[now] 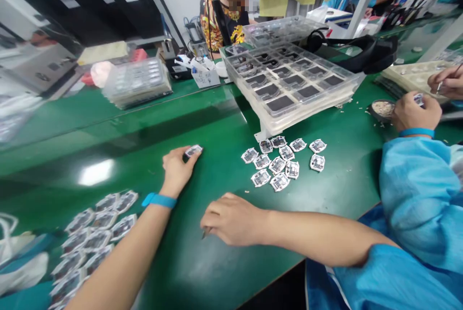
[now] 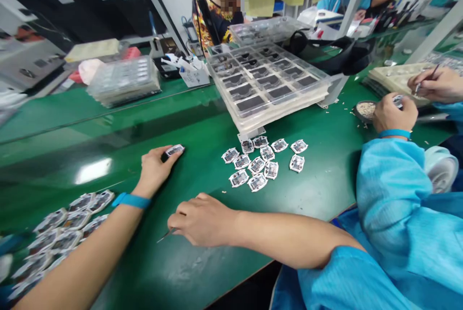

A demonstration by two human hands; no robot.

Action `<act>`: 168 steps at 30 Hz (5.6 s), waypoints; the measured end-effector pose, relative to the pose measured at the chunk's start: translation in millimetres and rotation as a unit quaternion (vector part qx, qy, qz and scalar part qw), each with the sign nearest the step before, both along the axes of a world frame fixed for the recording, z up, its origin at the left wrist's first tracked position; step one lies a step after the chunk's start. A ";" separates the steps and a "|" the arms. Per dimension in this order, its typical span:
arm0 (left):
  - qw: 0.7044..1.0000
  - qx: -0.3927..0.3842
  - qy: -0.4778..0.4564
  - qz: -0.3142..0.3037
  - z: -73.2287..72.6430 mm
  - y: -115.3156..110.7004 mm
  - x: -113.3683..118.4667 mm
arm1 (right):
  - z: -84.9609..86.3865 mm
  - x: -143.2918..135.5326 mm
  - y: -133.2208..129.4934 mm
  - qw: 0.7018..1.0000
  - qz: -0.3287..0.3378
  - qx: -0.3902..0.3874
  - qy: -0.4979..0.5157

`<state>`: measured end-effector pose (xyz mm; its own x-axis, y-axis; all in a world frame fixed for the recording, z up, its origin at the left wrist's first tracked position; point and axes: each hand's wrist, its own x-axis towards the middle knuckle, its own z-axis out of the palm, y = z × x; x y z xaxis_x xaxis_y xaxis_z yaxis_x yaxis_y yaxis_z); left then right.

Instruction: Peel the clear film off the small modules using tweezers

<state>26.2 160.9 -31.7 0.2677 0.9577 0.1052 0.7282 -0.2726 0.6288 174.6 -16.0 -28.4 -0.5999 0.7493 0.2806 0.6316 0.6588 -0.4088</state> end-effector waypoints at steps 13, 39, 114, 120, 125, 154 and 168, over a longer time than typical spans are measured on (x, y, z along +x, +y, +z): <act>0.972 0.046 0.056 -0.223 -5.9 -47.6 84.9 | -1.2 1.3 3.2 1.000 0.007 0.016 0.009; 0.910 -0.236 -0.341 -0.012 8.1 -149.3 -20.1 | 4.2 17.0 13.6 0.941 -0.145 0.009 0.306; 0.792 -0.387 -0.470 0.041 24.4 -152.3 -15.9 | 8.3 20.0 17.4 0.851 -0.139 -0.213 0.459; 0.839 -0.333 -0.430 0.028 21.4 -153.7 -16.5 | 8.7 19.1 17.3 0.823 -0.176 -0.241 0.483; 0.872 -0.279 -0.402 0.014 21.0 -154.5 -16.7 | 10.1 17.8 16.6 0.820 -0.199 -0.253 0.473; 0.889 -0.261 -0.375 -0.013 24.1 -156.0 -14.8 | 10.0 19.4 17.2 0.816 -0.186 -0.249 0.488; 0.855 -0.305 -0.418 0.038 17.0 -155.4 -14.7 | 8.5 16.2 12.8 0.841 -0.205 -0.217 0.451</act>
